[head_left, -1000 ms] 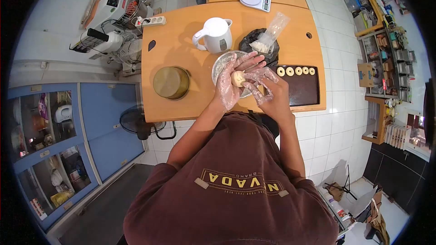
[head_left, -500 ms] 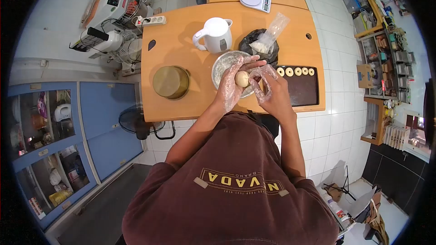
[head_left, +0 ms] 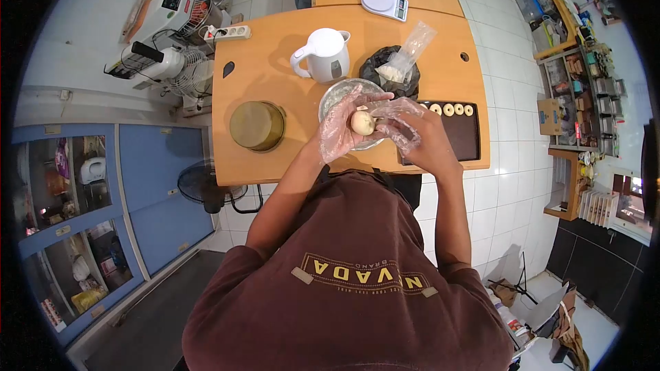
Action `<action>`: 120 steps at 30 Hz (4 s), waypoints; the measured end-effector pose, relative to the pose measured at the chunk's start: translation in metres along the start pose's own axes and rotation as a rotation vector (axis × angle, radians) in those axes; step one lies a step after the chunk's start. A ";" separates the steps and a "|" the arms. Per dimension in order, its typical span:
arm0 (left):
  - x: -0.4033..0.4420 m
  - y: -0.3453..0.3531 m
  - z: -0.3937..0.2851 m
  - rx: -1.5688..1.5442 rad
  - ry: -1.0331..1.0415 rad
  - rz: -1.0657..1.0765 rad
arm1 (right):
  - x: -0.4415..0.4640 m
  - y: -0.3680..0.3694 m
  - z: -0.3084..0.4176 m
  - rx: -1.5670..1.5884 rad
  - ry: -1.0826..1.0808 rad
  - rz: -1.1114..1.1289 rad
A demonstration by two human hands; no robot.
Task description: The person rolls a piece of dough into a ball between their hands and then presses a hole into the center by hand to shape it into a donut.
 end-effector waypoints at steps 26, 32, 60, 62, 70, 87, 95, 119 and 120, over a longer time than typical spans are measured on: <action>0.009 -0.021 0.016 0.097 -0.146 -0.076 | -0.011 0.026 -0.017 -0.032 -0.208 -0.016; 0.000 -0.008 0.009 0.108 0.133 0.014 | -0.012 0.016 -0.004 0.132 0.027 -0.149; -0.007 -0.005 0.020 0.363 0.542 -0.165 | -0.022 0.032 -0.002 -0.138 -0.147 -0.199; -0.007 -0.007 0.020 0.299 0.469 -0.111 | -0.023 0.029 -0.002 -0.074 -0.120 -0.216; -0.011 0.003 0.014 0.253 0.374 -0.167 | -0.014 0.014 0.008 -0.134 -0.113 -0.084; -0.004 -0.003 0.026 0.091 0.298 -0.189 | -0.023 0.027 -0.003 -0.191 -0.258 -0.255; -0.009 0.000 0.018 0.386 0.765 -0.163 | -0.020 0.024 0.013 -0.204 -0.166 -0.291; 0.002 0.000 0.020 0.166 0.283 -0.282 | -0.015 0.024 0.000 -0.237 -0.232 -0.142; 0.002 0.000 0.020 0.170 0.273 -0.300 | -0.015 0.025 -0.002 -0.238 -0.244 -0.140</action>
Point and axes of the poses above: each hand's wrist, its own x-axis towards the middle knuckle, its own y-axis out of the palm, z = x × y, the point moved 3 cm from there along x, towards the middle knuckle, and after that the axes turned 14 degrees about -z, right-handed, at the moved point
